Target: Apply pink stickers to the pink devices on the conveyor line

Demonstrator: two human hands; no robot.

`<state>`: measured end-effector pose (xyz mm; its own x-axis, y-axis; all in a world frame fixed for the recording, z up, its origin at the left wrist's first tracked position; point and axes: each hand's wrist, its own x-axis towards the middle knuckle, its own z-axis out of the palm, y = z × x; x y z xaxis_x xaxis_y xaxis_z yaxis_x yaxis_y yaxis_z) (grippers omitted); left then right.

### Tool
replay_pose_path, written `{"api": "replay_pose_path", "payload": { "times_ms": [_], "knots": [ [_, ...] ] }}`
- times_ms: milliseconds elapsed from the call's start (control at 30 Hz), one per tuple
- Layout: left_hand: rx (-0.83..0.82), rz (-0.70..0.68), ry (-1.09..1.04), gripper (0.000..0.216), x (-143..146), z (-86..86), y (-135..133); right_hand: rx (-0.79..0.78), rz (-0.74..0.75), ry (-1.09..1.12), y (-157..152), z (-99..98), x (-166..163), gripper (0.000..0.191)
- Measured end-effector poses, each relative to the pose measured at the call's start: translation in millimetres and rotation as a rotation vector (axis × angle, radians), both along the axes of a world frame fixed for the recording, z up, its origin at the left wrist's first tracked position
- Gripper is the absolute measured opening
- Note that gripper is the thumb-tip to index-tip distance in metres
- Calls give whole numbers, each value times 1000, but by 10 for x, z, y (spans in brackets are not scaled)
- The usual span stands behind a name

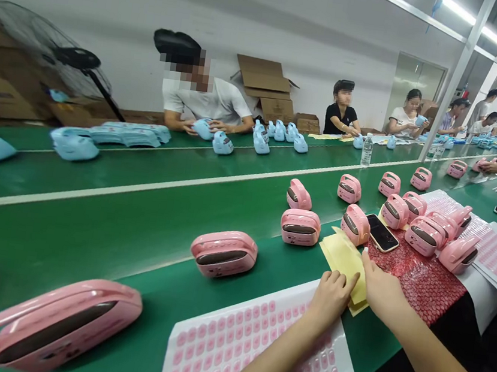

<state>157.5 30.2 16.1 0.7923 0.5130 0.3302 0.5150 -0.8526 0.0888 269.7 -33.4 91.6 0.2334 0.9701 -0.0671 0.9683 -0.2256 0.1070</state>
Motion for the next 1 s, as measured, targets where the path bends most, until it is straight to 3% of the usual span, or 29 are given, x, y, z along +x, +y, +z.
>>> {"api": "replay_pose_path", "payload": {
  "times_ms": [167,433,633,767,1000],
  "knots": [
    [-12,50,9,48,-76,-15,53,-33,37,18,78,-97,-15,56],
    [1,45,31,27,-16,-53,37,-69,74,139,236,-228,-25,57],
    [41,-63,112,18,-11,-55,54,-108,114,212,228,-218,-12,67],
    [70,-162,165,20,14,-17,97,-132,114,224,220,-186,35,64],
    [144,-190,145,21,65,-67,61,-128,80,186,185,-134,84,57]
  ]
}}
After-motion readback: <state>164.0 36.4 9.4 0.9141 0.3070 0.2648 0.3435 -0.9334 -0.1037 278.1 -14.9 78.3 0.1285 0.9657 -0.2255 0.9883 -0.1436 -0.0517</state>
